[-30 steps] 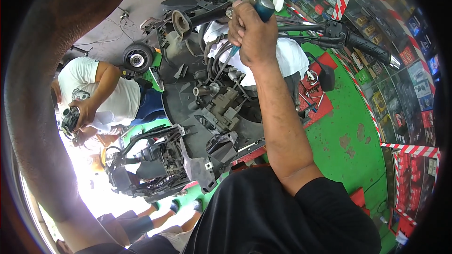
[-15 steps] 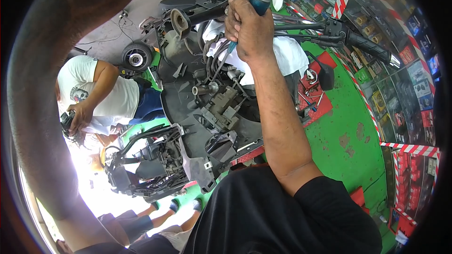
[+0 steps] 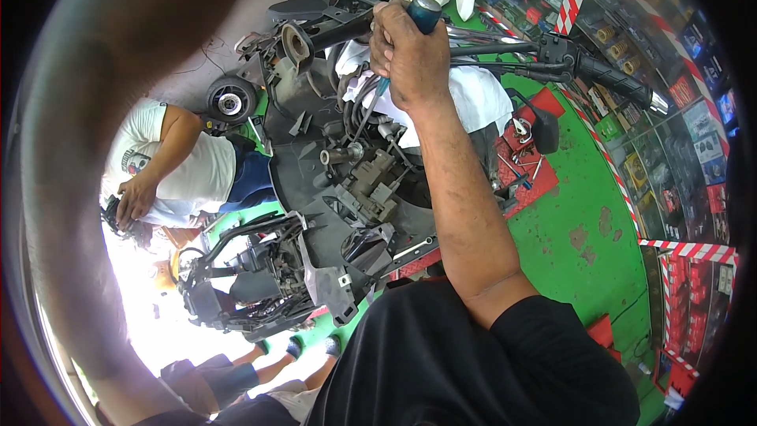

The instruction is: Repairing a motorcycle steering assembly using a hammer and drift.

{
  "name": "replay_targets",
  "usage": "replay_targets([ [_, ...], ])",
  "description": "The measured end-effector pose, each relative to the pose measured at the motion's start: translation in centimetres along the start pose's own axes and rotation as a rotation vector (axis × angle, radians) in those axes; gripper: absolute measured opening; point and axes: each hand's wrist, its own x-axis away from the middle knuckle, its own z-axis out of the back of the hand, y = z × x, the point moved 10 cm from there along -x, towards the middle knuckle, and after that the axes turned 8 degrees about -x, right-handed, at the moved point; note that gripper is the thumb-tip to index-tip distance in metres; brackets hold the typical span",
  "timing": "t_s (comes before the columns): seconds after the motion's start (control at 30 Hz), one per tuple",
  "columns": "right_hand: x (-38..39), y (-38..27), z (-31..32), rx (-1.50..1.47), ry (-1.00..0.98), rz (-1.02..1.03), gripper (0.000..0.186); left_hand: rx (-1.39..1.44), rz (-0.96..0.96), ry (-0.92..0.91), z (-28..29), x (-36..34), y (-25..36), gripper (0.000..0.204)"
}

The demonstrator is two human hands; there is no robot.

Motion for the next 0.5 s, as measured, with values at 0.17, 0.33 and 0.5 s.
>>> replay_targets([
  [0.17, 0.9, -0.4, -1.7, -0.025, -0.005, 0.018, 0.029, -0.008, 0.02, 0.012, 0.1, 0.7, -0.6, 0.042],
  [0.33, 0.4, -3.3, -3.2, -0.035, -0.123, 0.083, 0.033, -0.004, 0.058, 0.054, 0.2, 2.0, -1.9, 0.042],
  [0.5, 1.0, -2.8, -2.5, 0.056, -0.06, 0.031, 0.034, 0.02, 0.16, 0.156, 0.1, 5.2, -4.7, 0.043],
])
